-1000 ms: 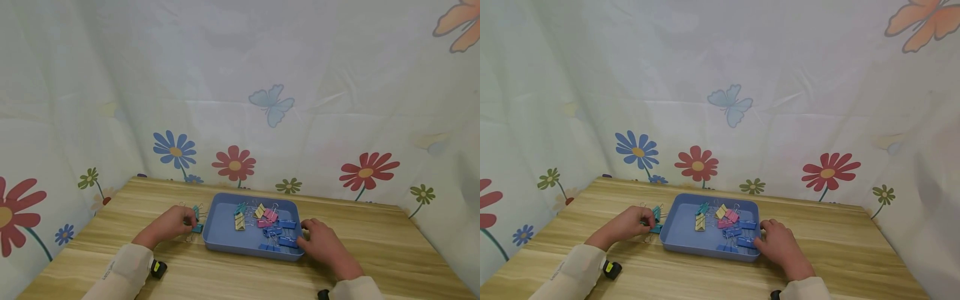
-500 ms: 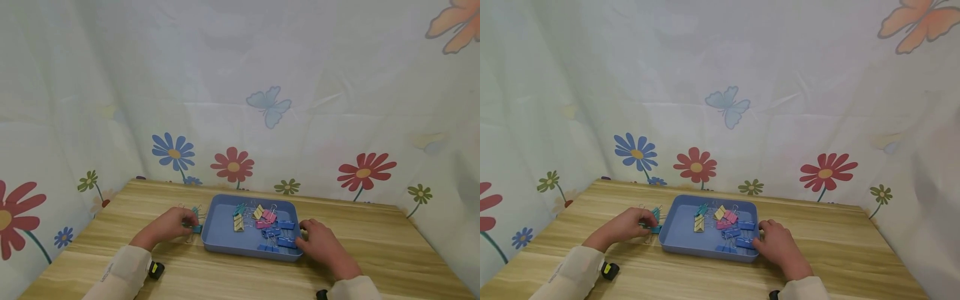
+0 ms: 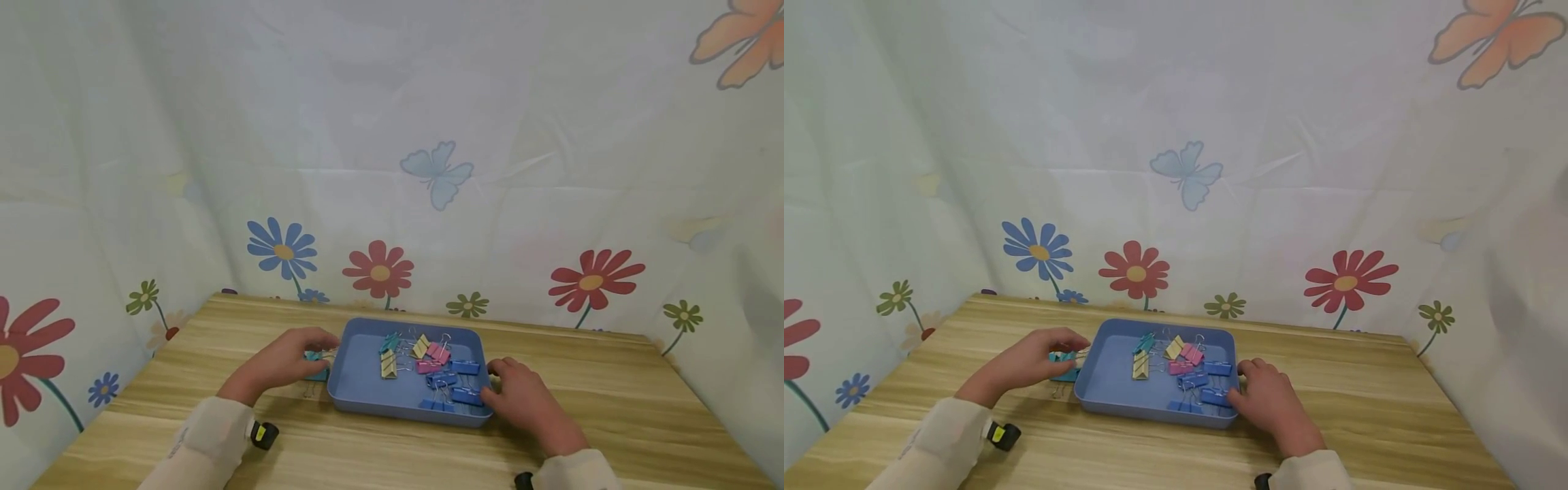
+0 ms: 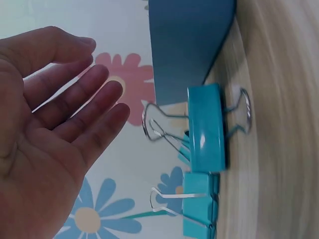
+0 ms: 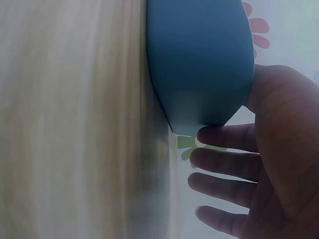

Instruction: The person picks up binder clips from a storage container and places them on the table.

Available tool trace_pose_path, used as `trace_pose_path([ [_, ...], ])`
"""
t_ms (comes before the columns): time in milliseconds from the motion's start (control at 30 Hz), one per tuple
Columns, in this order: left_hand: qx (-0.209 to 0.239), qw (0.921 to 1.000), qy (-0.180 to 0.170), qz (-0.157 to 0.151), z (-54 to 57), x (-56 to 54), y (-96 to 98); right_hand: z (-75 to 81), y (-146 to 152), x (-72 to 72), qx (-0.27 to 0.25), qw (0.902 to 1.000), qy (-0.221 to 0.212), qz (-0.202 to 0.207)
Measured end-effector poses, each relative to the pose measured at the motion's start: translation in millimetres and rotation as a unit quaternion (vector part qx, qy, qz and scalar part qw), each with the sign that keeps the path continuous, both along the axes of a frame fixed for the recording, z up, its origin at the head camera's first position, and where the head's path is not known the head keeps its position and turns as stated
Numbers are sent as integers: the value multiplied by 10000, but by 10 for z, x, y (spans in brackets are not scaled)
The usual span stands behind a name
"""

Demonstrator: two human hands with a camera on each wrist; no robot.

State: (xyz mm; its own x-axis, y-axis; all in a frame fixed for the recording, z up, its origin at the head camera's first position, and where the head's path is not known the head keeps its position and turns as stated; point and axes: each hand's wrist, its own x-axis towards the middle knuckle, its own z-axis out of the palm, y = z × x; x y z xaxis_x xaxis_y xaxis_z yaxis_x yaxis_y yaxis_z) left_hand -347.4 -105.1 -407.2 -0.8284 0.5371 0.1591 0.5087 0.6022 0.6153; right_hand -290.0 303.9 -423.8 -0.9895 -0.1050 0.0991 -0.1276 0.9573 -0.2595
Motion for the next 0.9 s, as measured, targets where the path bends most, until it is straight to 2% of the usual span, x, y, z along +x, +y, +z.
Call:
trace_pose_path([
  [200, 24, 9998, 200, 71, 50, -24, 147, 0, -5, -3, 58, 10000, 31, 45],
  [433, 39, 10000, 28, 67, 118, -60, 425, -18, 2, -9, 232, 9996, 150, 38],
  [667, -133, 9999, -71, -82, 71, -146, 649, -17, 3, 5, 278, 9995, 159, 72],
  [900, -204, 9996, -178, -99, 59, -160, 801, -5, 11, -1, 336, 9990, 266, 100],
])
